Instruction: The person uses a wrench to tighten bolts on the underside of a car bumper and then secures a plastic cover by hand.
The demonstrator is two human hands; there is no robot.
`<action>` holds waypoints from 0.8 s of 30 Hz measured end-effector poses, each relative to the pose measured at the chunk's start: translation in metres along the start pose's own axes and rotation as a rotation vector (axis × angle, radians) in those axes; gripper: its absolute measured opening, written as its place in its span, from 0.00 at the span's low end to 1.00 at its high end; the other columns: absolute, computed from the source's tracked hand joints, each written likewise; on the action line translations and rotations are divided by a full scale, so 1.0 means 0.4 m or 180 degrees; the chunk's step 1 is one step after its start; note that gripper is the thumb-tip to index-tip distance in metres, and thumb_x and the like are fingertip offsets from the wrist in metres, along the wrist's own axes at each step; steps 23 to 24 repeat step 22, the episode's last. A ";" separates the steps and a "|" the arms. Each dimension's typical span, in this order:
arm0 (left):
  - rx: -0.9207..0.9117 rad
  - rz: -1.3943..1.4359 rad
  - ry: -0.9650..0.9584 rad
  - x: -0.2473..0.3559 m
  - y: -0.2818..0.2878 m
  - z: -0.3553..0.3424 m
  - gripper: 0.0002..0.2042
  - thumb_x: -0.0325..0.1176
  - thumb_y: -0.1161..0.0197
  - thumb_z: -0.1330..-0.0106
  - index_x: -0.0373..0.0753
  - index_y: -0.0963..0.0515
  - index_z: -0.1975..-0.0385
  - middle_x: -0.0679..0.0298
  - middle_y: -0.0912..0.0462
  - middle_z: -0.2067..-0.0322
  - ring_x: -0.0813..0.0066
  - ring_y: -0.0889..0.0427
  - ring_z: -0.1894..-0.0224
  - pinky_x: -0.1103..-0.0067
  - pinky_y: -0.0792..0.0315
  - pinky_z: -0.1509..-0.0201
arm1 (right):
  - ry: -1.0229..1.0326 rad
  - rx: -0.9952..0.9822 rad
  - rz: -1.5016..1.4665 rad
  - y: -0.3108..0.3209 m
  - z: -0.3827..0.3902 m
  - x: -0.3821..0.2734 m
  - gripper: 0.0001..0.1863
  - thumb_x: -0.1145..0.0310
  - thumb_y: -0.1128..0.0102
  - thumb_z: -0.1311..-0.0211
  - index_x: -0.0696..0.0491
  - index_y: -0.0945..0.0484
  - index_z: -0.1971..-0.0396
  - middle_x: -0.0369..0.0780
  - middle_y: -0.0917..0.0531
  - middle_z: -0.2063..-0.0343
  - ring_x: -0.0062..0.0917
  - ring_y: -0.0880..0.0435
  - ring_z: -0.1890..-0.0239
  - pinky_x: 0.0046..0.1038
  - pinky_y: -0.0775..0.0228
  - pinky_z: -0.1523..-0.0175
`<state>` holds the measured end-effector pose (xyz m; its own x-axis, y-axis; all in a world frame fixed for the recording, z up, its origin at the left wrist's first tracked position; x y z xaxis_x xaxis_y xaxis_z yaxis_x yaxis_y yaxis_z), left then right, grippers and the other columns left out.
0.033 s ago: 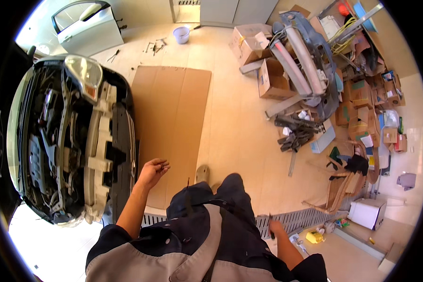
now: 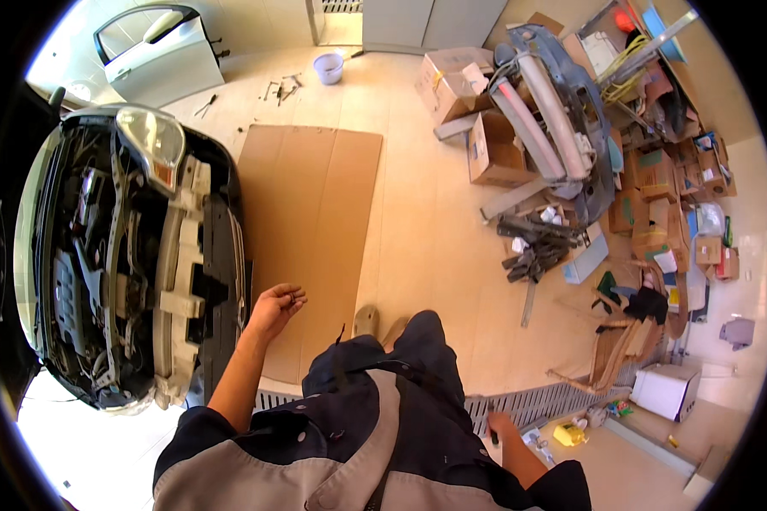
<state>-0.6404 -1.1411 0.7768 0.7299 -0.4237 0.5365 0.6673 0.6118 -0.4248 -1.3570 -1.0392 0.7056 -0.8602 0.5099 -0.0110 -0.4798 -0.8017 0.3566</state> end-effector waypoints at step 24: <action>0.1526 0.2826 -0.0418 0.413 -0.370 -0.764 0.16 0.47 0.54 0.27 0.43 0.33 0.74 0.65 0.33 0.80 0.71 0.34 0.75 0.75 0.37 0.70 | 0.1716 -0.0612 -0.0540 1.492 -0.364 -2.457 0.15 0.52 0.55 0.27 0.49 0.34 0.63 0.33 0.32 0.79 0.18 0.35 0.82 0.22 0.39 0.81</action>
Point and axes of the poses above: each hand's wrist, its own z-axis away from the middle knuckle, its own y-axis out of the back of the hand, x = y × z, the point moved 5 cm from there along -z, towards the middle knuckle
